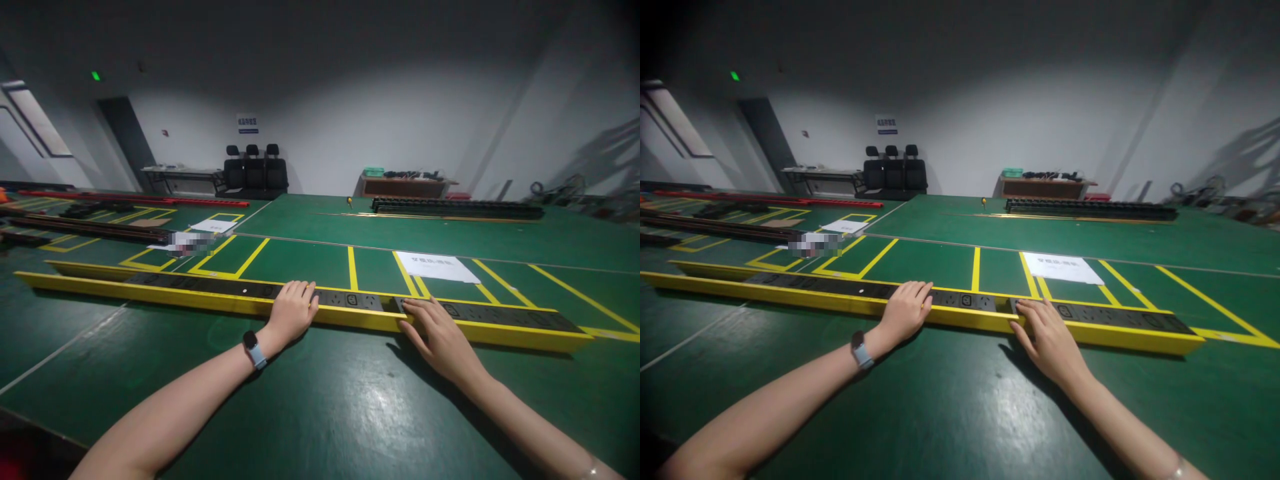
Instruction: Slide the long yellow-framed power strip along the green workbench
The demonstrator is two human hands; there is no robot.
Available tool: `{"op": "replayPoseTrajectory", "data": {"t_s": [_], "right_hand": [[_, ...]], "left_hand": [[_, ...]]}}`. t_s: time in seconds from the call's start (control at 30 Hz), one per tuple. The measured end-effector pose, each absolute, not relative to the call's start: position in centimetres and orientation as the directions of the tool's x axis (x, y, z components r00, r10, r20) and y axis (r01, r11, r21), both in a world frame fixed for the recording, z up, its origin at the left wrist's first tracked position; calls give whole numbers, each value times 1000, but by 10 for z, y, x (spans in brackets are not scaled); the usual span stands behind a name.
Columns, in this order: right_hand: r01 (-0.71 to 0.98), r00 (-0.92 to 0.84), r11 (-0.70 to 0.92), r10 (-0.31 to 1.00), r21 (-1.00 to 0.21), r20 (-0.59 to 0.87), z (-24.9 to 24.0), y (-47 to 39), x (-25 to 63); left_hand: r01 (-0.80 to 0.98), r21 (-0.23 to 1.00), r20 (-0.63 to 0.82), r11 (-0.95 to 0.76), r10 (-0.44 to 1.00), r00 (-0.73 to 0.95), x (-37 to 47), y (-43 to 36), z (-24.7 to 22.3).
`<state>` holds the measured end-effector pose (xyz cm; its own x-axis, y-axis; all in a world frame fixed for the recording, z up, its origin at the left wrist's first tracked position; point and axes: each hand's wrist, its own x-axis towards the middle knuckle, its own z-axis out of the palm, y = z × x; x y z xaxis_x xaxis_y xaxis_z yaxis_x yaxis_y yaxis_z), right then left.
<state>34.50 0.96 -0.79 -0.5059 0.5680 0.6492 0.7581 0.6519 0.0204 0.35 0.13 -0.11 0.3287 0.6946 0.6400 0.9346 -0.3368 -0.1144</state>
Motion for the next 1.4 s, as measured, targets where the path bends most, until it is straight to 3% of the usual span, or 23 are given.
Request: {"op": "replayPoseTrajectory", "data": {"t_s": [0.37, 0.47, 0.57, 0.63, 0.73, 0.8, 0.93, 1.17, 1.4], "right_hand": [[816, -502, 569, 604, 106, 619, -7, 10, 343], [817, -506, 563, 600, 122, 620, -6, 9, 342], [815, -509, 565, 594, 127, 623, -7, 9, 342], [815, -505, 566, 593, 122, 628, -9, 9, 342], [816, -492, 569, 587, 106, 643, -11, 7, 341], [802, -503, 589, 577, 98, 644, -11, 4, 336], [733, -598, 672, 561, 107, 573, -7, -3, 316], [715, -613, 694, 570, 78, 547, -6, 4, 291], [775, -537, 627, 588, 79, 604, -14, 25, 342]], "left_hand": [[939, -154, 642, -307, 692, 331, 2, 0, 1], [933, -192, 535, -305, 764, 360, -21, 7, 13], [907, -175, 334, -383, 844, 421, -71, 12, 26], [923, -160, 308, -351, 870, 384, -116, 9, 31], [948, -173, 340, -268, 887, 313, -186, -3, 28], [984, -137, 418, -118, 893, 165, -222, -10, 21], [997, -77, 526, 7, 850, 35, -252, -11, 4], [995, -96, 578, 4, 814, 52, -213, -2, 3], [993, -116, 597, -39, 796, 101, -150, 15, 5]]}}
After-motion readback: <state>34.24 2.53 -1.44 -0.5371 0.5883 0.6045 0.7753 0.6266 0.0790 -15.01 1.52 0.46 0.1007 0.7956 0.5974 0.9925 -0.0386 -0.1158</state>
